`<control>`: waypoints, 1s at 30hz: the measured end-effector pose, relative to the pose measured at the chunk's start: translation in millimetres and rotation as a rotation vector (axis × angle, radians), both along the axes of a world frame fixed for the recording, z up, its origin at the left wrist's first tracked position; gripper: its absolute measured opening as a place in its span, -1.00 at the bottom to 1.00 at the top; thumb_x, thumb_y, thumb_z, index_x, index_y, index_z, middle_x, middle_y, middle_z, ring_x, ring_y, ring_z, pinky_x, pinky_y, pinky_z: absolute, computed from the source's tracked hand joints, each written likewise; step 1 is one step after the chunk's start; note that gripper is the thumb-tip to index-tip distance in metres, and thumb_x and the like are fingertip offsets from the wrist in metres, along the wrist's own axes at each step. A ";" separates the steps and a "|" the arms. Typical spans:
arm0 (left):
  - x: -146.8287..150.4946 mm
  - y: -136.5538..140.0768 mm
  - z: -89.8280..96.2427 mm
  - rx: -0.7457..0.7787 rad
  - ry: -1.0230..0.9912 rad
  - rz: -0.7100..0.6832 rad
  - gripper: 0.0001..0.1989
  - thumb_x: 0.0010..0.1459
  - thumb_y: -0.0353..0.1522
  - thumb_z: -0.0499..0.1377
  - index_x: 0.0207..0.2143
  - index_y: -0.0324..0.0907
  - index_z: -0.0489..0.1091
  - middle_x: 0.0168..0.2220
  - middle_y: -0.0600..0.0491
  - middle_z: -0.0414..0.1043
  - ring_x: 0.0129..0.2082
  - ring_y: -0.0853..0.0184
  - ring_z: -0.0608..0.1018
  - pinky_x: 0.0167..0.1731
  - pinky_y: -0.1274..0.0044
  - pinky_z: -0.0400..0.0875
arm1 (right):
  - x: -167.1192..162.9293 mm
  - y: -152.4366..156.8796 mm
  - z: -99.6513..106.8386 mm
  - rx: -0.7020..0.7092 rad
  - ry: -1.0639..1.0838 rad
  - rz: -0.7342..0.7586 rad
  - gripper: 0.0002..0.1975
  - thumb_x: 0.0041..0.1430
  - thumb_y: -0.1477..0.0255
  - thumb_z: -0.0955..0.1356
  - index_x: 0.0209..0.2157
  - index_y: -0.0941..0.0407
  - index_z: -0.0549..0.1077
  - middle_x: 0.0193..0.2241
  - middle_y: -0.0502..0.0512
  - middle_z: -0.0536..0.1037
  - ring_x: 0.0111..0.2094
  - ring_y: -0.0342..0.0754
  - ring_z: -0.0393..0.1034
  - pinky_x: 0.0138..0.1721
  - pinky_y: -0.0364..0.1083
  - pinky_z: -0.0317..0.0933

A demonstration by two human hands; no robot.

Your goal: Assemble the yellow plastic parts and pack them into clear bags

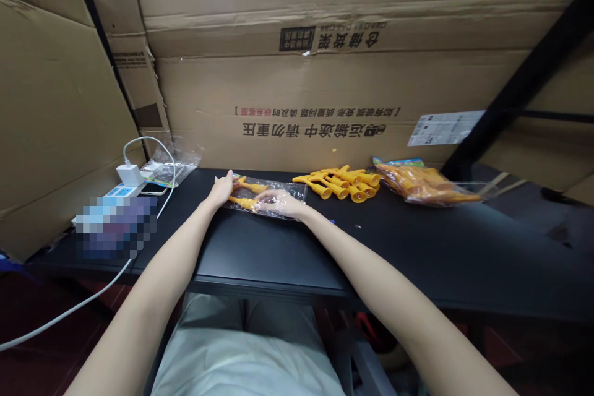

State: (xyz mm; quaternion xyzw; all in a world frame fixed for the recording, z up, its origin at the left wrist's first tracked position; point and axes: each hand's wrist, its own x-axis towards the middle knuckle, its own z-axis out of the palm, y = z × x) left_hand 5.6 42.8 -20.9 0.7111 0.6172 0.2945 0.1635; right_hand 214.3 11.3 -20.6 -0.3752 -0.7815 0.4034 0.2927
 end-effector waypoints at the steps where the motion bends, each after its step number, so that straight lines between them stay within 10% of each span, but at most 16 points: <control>1: 0.4 -1.6 1.0 0.000 -0.022 -0.008 -0.25 0.29 -0.22 -0.50 0.01 -0.25 0.41 -0.08 -0.06 0.51 0.10 0.24 0.41 0.27 0.22 -0.25 | -1.1 0.5 -2.5 -0.008 0.018 0.011 -0.71 -0.08 0.27 0.44 -0.31 0.14 0.53 -0.28 0.10 0.59 -0.18 0.01 0.45 -0.02 0.02 0.22; 11: 7.9 -1.5 -9.8 -0.026 0.296 -0.223 -0.46 0.29 -0.24 -0.27 0.18 -0.23 0.22 0.29 0.02 0.03 0.31 0.36 0.03 0.27 0.50 -0.17 | -5.5 12.8 -22.1 0.044 0.135 0.069 -0.58 -0.06 0.33 0.43 -0.12 0.17 0.47 -0.31 0.09 0.56 -0.23 -0.05 0.44 -0.05 0.01 0.25; 22: -22.5 14.6 -12.5 -0.078 0.394 -0.106 -0.44 0.26 -0.29 -0.25 0.24 -0.31 0.10 0.31 -0.02 -0.05 0.32 0.36 -0.03 0.27 0.52 -0.16 | 41.9 8.1 18.6 0.487 -0.558 -0.726 -0.71 0.10 0.55 0.20 -0.25 0.16 0.52 -0.19 0.20 0.53 -0.11 0.05 0.37 -0.06 -0.02 0.17; 30: -36.7 17.7 -16.9 -0.025 0.405 0.034 -0.47 0.24 -0.33 -0.25 0.19 -0.27 0.18 0.29 -0.04 0.05 0.30 0.31 0.08 0.25 0.43 -0.03 | 68.5 11.9 20.8 0.195 -0.885 -0.840 -0.61 0.21 0.38 0.18 -0.05 0.21 0.47 -0.07 0.38 0.48 -0.02 0.25 0.33 -0.01 0.24 0.05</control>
